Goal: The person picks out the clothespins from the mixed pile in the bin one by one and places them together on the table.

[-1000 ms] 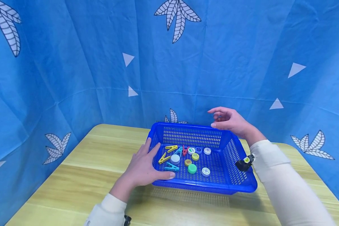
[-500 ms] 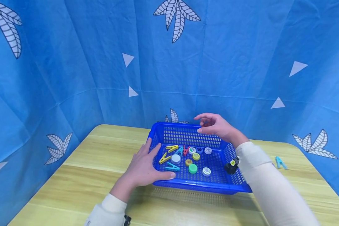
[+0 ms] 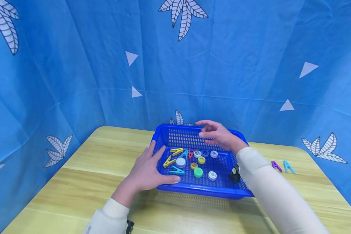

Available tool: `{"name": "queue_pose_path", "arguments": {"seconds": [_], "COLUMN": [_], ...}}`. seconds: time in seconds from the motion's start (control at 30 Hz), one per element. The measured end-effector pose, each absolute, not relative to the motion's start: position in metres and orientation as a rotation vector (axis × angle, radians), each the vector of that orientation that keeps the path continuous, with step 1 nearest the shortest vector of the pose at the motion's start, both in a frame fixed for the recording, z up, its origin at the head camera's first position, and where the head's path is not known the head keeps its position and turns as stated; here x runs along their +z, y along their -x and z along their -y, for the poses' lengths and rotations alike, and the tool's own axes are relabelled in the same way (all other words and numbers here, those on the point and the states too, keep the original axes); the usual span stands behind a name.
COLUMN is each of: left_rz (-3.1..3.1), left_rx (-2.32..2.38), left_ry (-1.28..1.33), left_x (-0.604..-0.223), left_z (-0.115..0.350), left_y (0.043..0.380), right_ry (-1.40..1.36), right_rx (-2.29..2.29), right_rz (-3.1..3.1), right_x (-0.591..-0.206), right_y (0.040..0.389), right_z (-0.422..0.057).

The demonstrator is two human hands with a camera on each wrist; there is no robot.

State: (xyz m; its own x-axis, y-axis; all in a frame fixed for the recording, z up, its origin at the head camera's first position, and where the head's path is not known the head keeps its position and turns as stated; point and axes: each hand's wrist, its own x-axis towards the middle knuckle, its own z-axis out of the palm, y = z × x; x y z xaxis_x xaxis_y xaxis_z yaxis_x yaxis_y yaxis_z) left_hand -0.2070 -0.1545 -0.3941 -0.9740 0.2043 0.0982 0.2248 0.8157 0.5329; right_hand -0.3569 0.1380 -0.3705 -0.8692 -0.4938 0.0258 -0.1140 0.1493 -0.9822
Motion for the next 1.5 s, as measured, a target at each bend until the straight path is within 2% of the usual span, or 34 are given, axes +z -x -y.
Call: {"name": "queue_pose_path", "arguments": {"seconds": [0.37, 0.9, 1.5], "left_rz": [2.960, 2.971, 2.978], "left_rx": [-0.848, -0.808, -0.812], "left_ry": [0.351, 0.362, 0.350], "left_x": [-0.392, -0.394, -0.391], "left_z": [0.158, 0.152, 0.153], "left_y": [0.206, 0.204, 0.206], "right_ry": [0.505, 0.414, 0.456], "right_rx": [-1.638, -1.323, -1.160], "right_rz": [-2.155, -2.221, -2.373], "right_x": [-0.387, -0.408, -0.416], "right_y": [0.359, 0.358, 0.361], "right_z": [-0.118, -0.121, -0.120]}}
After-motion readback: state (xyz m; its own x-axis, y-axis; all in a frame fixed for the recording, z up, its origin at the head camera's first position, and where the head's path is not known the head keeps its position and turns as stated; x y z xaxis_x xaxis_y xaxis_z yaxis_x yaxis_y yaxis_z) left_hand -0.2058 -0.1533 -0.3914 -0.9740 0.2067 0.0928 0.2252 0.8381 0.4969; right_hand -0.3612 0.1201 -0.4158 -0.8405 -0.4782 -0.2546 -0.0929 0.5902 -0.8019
